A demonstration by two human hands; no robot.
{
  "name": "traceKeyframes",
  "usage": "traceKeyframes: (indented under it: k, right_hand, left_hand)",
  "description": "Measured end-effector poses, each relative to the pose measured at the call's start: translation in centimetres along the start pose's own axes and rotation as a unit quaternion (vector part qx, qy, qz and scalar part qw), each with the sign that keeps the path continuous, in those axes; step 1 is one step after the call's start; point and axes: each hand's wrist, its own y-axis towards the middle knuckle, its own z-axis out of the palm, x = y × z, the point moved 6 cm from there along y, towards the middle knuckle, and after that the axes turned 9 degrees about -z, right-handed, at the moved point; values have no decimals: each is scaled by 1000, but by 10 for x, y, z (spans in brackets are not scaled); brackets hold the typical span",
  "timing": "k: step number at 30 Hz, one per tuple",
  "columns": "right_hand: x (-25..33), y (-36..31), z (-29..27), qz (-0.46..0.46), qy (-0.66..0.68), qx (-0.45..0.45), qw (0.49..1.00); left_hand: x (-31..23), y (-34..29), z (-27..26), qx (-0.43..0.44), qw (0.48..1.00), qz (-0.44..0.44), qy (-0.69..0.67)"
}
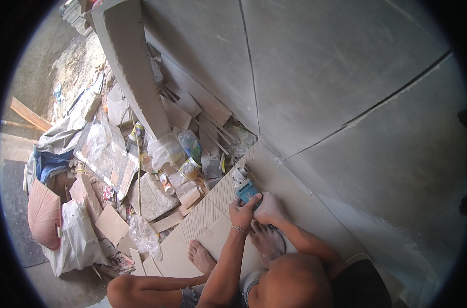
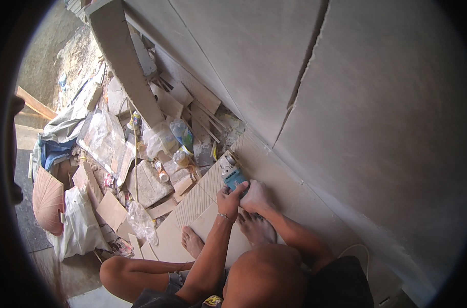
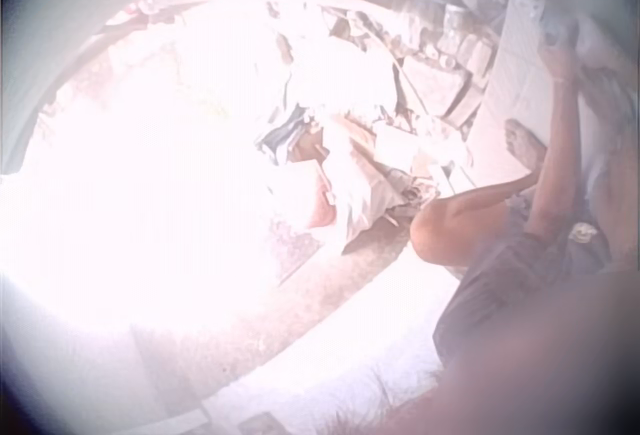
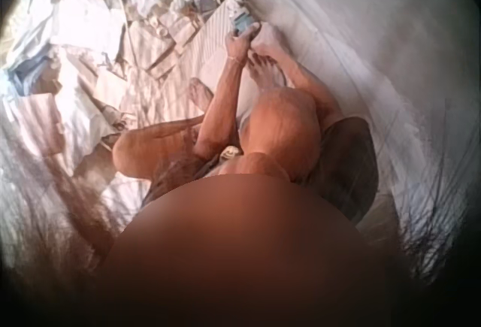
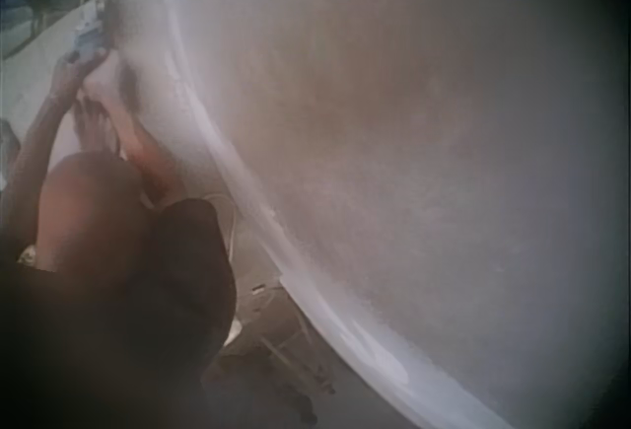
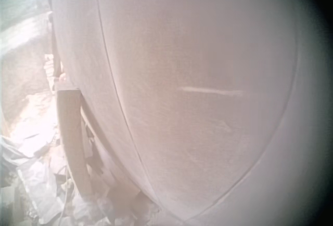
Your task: The person uses an angle grinder to cut or grind along the grout lines of floor tiles. The person holds the tool with both hands and moves it along the seams between tiles.
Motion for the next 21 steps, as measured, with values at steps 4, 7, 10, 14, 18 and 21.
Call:
traceKeyframes:
  k: [4, 7, 10, 14, 18, 21]
  right_hand:
    - [5, 5, -3, 12, -9, 20, 1000]
    - [8, 10, -3, 14, -4, 29, 999]
    - [11, 17, -3, 12, -13, 23, 1000]
    - [12, 26, 1, 12, -9, 24, 1000]
    - [14, 31, 5, -10, -11, 30, 999]
    - [7, 27, 1, -5, -15, 29, 999]
  left_hand:
    - [-5, 5, -1, 6, 1000, 6, 2]
    - [-10, 10, -2, 12, 1000, 7, 8]
    - [-17, 12, -2, 4, 1000, 17, 13]
    - [-27, 14, -2, 9, 1000, 21, 3]
    - [-30, 17, -5, 0, 1000, 17, 9]
    - [-23, 17, -1, 9, 1000, 9, 6]
